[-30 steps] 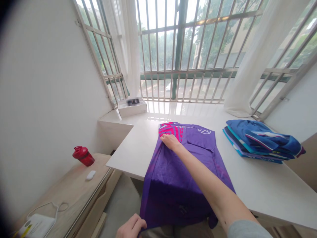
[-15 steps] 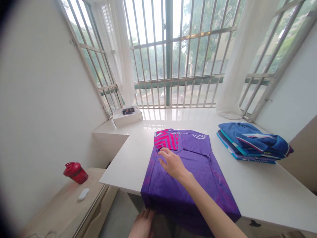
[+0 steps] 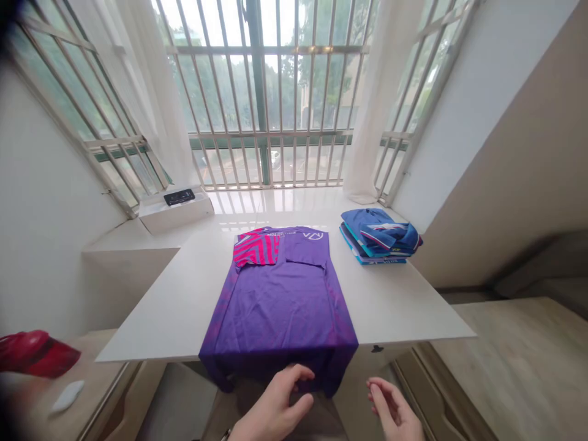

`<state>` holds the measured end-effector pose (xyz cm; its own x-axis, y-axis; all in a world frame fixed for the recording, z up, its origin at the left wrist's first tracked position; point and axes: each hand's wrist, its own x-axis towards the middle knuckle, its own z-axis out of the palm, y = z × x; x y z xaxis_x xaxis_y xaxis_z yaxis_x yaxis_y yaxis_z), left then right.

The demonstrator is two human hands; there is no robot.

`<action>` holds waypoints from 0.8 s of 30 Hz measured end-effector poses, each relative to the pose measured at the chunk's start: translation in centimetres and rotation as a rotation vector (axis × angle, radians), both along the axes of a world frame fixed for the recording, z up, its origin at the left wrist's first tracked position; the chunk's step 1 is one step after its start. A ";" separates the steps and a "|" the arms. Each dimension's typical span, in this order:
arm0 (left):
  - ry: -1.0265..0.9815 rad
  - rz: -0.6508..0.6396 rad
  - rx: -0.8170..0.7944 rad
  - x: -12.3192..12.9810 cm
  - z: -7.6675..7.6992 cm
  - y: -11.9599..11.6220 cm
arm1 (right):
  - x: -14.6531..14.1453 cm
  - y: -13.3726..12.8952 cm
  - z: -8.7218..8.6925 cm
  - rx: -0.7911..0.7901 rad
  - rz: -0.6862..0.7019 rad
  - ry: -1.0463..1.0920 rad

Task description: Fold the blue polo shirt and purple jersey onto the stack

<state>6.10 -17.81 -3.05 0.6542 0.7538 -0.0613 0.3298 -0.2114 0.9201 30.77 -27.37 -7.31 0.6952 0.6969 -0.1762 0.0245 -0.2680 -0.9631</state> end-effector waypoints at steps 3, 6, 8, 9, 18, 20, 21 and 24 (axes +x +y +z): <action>-0.059 0.026 -0.043 4.0 -1.6 -0.8 | -0.2 0.5 0.5 0.051 -0.005 0.004; -0.047 0.114 -0.097 6.6 -3.6 -1.2 | -0.2 1.2 0.9 0.091 0.022 0.013; -0.025 0.169 -0.105 7.7 -4.5 -1.2 | -0.1 1.5 0.8 0.091 0.038 0.020; -0.012 0.188 -0.101 8.0 -4.7 -1.1 | 0.0 1.6 0.6 0.085 0.040 0.021; -0.235 0.036 -0.348 9.4 -4.7 -0.6 | 0.9 2.3 -1.3 0.148 0.150 0.023; -0.245 0.013 -0.413 9.6 -5.4 -0.7 | 1.2 2.8 -1.6 0.189 0.233 0.053; -0.191 0.010 -0.401 9.6 -5.6 -0.7 | 1.4 3.1 -1.8 0.202 0.269 0.067; 0.016 -0.044 -0.246 8.2 -5.3 -0.8 | 1.4 4.2 -2.5 0.206 0.336 0.088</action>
